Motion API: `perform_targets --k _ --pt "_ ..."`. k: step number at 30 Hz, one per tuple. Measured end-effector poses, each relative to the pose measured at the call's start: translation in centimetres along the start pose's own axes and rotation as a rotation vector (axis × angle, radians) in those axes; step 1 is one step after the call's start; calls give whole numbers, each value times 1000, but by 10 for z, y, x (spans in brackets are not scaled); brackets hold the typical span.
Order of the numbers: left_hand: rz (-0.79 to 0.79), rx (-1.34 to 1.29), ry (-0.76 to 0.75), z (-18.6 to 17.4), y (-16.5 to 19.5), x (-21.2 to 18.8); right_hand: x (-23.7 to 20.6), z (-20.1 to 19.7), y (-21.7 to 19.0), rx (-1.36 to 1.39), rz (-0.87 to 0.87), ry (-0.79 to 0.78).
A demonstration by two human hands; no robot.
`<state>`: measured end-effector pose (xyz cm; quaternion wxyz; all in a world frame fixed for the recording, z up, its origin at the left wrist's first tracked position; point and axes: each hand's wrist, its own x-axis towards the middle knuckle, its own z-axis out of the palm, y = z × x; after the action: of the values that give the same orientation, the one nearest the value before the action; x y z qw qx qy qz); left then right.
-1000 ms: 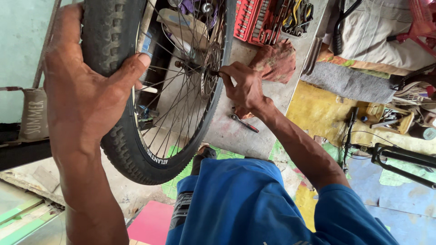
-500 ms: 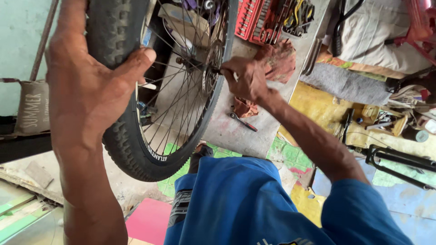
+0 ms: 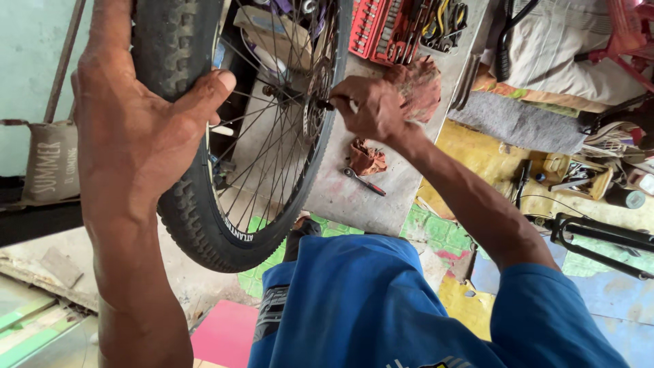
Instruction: The person uses a wrench to loosen and remove the axle nut from a bicycle wheel, then removes the axle and a washer. They later use a hammer to tap the wheel hub and reinsert the axle, then tighten the nut with the wrench.
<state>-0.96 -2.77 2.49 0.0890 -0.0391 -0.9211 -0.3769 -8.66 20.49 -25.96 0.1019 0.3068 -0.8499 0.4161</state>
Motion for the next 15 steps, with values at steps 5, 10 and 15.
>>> perform_targets --k 5,10,15 --pt "9 -57 -14 0 -9 -1 -6 7 12 123 166 -74" --pt "304 104 24 -1 -30 -5 -10 4 12 -28 130 88" --pt "395 200 53 -2 -40 -7 -10 14 6 56 152 123"
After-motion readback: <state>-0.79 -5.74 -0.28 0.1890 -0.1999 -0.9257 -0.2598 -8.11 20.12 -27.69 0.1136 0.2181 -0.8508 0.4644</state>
